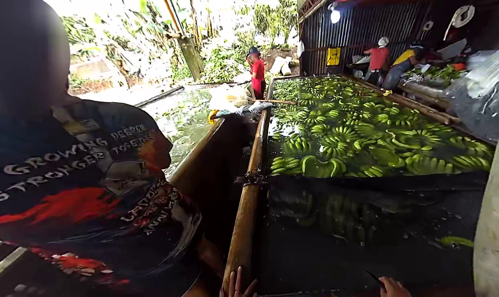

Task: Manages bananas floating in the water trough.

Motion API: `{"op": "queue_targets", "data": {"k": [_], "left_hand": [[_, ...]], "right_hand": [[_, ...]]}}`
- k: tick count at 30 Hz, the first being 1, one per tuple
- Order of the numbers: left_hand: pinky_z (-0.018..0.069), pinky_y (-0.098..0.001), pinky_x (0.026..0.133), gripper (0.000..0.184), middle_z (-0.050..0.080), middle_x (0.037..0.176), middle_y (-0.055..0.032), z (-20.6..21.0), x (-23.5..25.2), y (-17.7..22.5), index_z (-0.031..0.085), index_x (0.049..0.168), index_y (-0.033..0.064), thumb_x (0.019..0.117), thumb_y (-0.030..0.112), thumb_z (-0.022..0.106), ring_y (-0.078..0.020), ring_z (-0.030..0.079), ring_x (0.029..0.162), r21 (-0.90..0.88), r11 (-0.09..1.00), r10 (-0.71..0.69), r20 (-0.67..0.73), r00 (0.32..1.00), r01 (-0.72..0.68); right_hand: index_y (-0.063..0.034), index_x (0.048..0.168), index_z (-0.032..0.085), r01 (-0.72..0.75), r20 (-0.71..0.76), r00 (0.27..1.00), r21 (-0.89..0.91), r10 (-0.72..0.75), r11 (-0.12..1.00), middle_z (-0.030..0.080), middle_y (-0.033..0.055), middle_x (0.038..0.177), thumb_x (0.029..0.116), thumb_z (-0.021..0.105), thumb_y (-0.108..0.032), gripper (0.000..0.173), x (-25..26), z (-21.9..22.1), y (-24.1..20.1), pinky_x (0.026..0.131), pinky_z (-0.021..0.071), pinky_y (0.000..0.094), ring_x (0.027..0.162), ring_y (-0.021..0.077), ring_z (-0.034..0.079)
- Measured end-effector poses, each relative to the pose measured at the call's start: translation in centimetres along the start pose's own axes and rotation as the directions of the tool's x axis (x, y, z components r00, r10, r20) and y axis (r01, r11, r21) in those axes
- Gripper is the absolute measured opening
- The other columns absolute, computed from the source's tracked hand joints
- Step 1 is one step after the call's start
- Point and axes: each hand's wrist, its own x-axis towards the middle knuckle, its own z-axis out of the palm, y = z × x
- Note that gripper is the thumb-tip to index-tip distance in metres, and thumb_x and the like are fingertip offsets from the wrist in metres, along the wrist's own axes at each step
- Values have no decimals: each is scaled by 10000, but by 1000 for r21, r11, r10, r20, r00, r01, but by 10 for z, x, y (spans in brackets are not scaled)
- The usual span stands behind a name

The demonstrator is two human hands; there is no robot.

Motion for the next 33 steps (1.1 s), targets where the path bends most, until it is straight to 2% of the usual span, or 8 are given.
{"op": "queue_targets", "data": {"k": [4, 11, 15, 17, 21, 27, 29, 33], "left_hand": [[75, -718, 1196, 392, 216, 1702, -94, -15, -1, 10, 657, 1372, 396, 1017, 475, 512, -395, 132, 1572, 12, 1000, -20, 56, 998, 19], [64, -689, 1213, 394, 197, 1707, -97, -16, 3, 10, 648, 1375, 418, 1005, 470, 522, -376, 100, 1580, -7, 999, -53, 111, 992, 54], [68, -698, 1207, 392, 197, 1707, -93, -19, 2, 13, 649, 1378, 407, 1013, 456, 516, -376, 104, 1580, 9, 999, -48, 113, 992, 48], [80, -714, 1195, 373, 243, 1690, -117, -21, -1, 15, 681, 1355, 355, 1014, 410, 538, -408, 142, 1567, -28, 999, -22, 46, 999, 23], [138, -713, 1185, 362, 297, 1667, -137, -19, -3, 18, 699, 1337, 334, 1016, 400, 546, -446, 212, 1541, -32, 999, -1, -30, 1000, 0], [73, -699, 1204, 376, 230, 1695, -112, -17, 2, 14, 672, 1364, 365, 1014, 415, 545, -396, 134, 1572, -23, 999, -27, 39, 999, 28], [66, -692, 1211, 385, 206, 1705, -92, -15, 2, 12, 653, 1375, 402, 1015, 445, 523, -370, 118, 1579, 0, 999, -39, 74, 997, 39], [71, -687, 1212, 384, 204, 1704, -97, -14, 1, 11, 654, 1373, 402, 1011, 444, 534, -371, 116, 1579, -13, 999, -46, 82, 996, 48]], "right_hand": [[-73, 1329, 664, 34, -83, 996, 79, -28, 996, 626, 173, 1387, 1022, 558, -228, 361, 6, 16, 12, 1155, 394, 516, 1366, 365, 523], [-30, 1251, 703, 104, -291, 953, 41, -87, 994, 688, 210, 1247, 969, 593, -161, 330, -2, 24, 10, 1111, 430, 525, 1243, 397, 607], [-40, 1249, 706, 88, -262, 962, 17, -80, 996, 687, 208, 1249, 979, 586, -181, 327, 4, 26, 12, 1113, 427, 516, 1254, 394, 599], [-37, 1284, 687, 72, -209, 976, 23, -66, 997, 672, 210, 1283, 993, 572, -193, 349, 2, 20, 10, 1125, 416, 513, 1279, 390, 584], [-38, 1296, 677, 72, -179, 981, 13, -69, 997, 666, 204, 1301, 1005, 557, -217, 362, 3, 14, 9, 1123, 419, 505, 1297, 379, 577], [-57, 1251, 705, 78, -255, 964, -1, -75, 997, 689, 193, 1247, 979, 584, -194, 328, 8, 27, 13, 1094, 440, 519, 1245, 383, 606], [-65, 1236, 718, 69, -283, 957, -11, -69, 998, 699, 183, 1237, 972, 596, -186, 315, 7, 29, 11, 1092, 448, 514, 1237, 382, 613], [-66, 1235, 722, 70, -281, 957, 1, -67, 998, 700, 182, 1231, 969, 609, -184, 312, 9, 32, 13, 1095, 445, 518, 1228, 378, 618]]}}
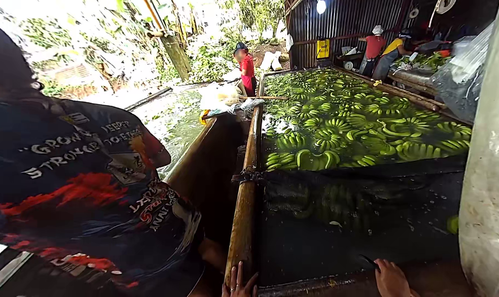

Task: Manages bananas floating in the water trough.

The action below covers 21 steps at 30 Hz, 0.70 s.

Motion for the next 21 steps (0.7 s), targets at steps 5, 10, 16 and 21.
{"op": "queue_targets", "data": {"k": [5, 10, 16, 21], "left_hand": [[68, -694, 1210, 372, 231, 1694, -116, 0, -1, 1, 682, 1350, 367, 1006, 412, 548, -389, 134, 1573, -41, 999, 13, -39, 999, -14], [61, -699, 1208, 373, 239, 1687, -146, -2, -1, 2, 696, 1339, 337, 994, 377, 561, -410, 144, 1567, -70, 997, 13, -52, 999, -17], [67, -686, 1211, 376, 212, 1701, -106, 0, 1, 1, 673, 1352, 396, 1001, 414, 539, -380, 128, 1575, -20, 1000, -2, -13, 1000, 2], [63, -690, 1208, 393, 179, 1710, -100, 0, 1, -1, 649, 1380, 401, 1010, 431, 518, -373, 101, 1580, -3, 1000, -7, 30, 1000, 7]], "right_hand": [[-49, 1246, 707, -2, 53, 999, 24, 1, 1000, 692, 201, 1235, 973, 599, -189, 325, -1, -9, -2, 1104, 432, 507, 1238, 379, 609], [-15, 1246, 696, 14, 56, 998, 53, -17, 998, 685, 227, 1237, 974, 602, -171, 328, -3, -15, -4, 1114, 424, 519, 1240, 395, 608], [-40, 1213, 720, 2, -2, 1000, 37, -2, 999, 703, 194, 1207, 962, 613, -160, 298, -2, -5, -3, 1099, 439, 513, 1217, 374, 623], [-40, 1187, 728, 3, -29, 1000, 29, -2, 1000, 709, 197, 1184, 954, 615, -152, 282, -5, -8, -5, 1085, 452, 508, 1195, 380, 634]]}}
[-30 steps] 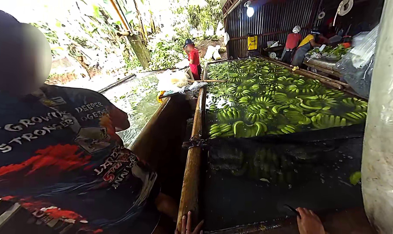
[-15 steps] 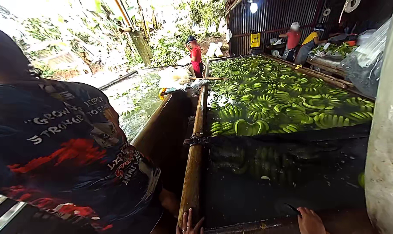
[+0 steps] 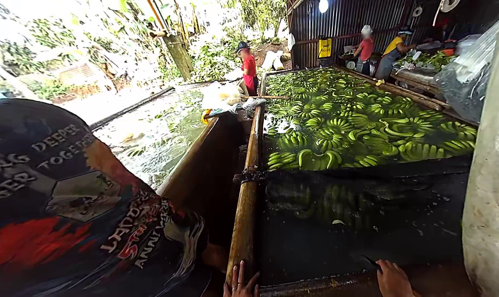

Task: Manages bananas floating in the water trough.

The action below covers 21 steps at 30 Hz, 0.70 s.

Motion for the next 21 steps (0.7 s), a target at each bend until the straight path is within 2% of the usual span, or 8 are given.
{"op": "queue_targets", "data": {"k": [10, 15, 18, 21], "left_hand": [[69, -677, 1213, 398, 178, 1714, -77, 4, 4, -1, 627, 1392, 434, 1013, 455, 507, -361, 98, 1583, 38, 999, -13, 12, 1000, 13], [102, -712, 1196, 363, 278, 1676, -132, 3, -2, 0, 694, 1334, 365, 1004, 406, 549, -414, 182, 1557, -3, 999, 44, -119, 992, -44], [75, -701, 1206, 377, 233, 1695, -107, 0, -1, 2, 667, 1369, 366, 1017, 410, 539, -394, 141, 1571, -24, 1000, 16, -71, 997, -18], [86, -721, 1192, 359, 281, 1675, -131, 5, -1, 0, 695, 1340, 340, 1007, 387, 569, -418, 187, 1555, -37, 999, 32, -110, 993, -36]], "right_hand": [[-47, 1225, 717, -7, 52, 999, -11, 8, 1000, 699, 192, 1216, 965, 612, -175, 308, 5, 5, 4, 1108, 430, 505, 1232, 372, 614], [-37, 1266, 696, -4, 96, 995, 1, 4, 1000, 680, 217, 1253, 975, 594, -189, 344, 4, -5, 2, 1111, 430, 519, 1254, 390, 600], [-40, 1287, 685, -1, 128, 992, -6, 1, 1000, 672, 208, 1281, 988, 586, -216, 361, 7, -2, 5, 1118, 423, 511, 1279, 383, 587], [-43, 1274, 691, -6, 126, 992, -4, 7, 1000, 676, 208, 1272, 987, 590, -215, 350, 6, -3, 5, 1114, 427, 508, 1272, 376, 594]]}}
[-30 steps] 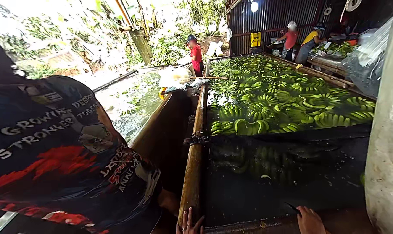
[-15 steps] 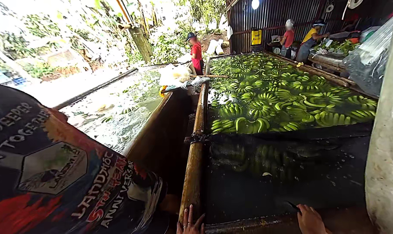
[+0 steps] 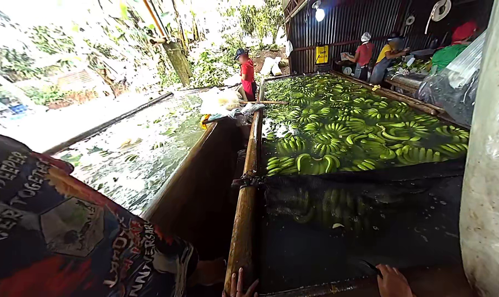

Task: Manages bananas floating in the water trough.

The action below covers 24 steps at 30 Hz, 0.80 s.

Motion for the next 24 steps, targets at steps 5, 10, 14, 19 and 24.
{"op": "queue_targets", "data": {"k": [5, 10, 14, 19, 24], "left_hand": [[86, -699, 1203, 362, 264, 1683, -119, -6, -3, 3, 689, 1345, 348, 1013, 397, 555, -404, 166, 1563, 6, 1000, -9, 11, 1000, 9], [79, -713, 1201, 369, 259, 1685, -122, -8, -3, 4, 681, 1356, 352, 1015, 399, 548, -410, 161, 1563, 0, 1000, -5, 14, 1000, 5], [96, -721, 1192, 375, 260, 1684, -124, 1, -1, -3, 667, 1368, 371, 1019, 414, 537, -411, 171, 1561, 23, 1000, 9, 16, 1000, -9], [119, -724, 1187, 371, 266, 1680, -132, -3, -2, -1, 673, 1364, 364, 1021, 406, 538, -434, 185, 1552, 20, 1000, 20, -3, 1000, -20], [104, -718, 1193, 373, 260, 1682, -129, -9, -4, 3, 683, 1354, 346, 1018, 406, 533, -421, 172, 1558, 9, 1000, 9, 20, 1000, -10]], "right_hand": [[-36, 1253, 700, -4, -45, 999, 8, 4, 1000, 687, 209, 1245, 976, 600, -198, 336, -2, 0, -4, 1101, 438, 509, 1251, 383, 606], [-35, 1262, 695, -12, -6, 1000, -3, 12, 1000, 679, 205, 1269, 988, 590, -208, 341, -1, 0, -2, 1100, 437, 507, 1267, 383, 595], [-49, 1267, 695, -28, 10, 1000, -3, 28, 1000, 673, 199, 1284, 993, 577, -221, 345, -3, -6, -6, 1113, 423, 516, 1282, 379, 585], [-53, 1272, 695, -38, -8, 999, -4, 38, 999, 680, 188, 1274, 992, 580, -212, 341, -5, -7, -9, 1113, 419, 512, 1274, 369, 591], [-50, 1280, 685, -33, 28, 999, 3, 33, 999, 672, 198, 1280, 992, 576, -207, 345, -4, -8, -7, 1112, 419, 512, 1287, 375, 577]]}}
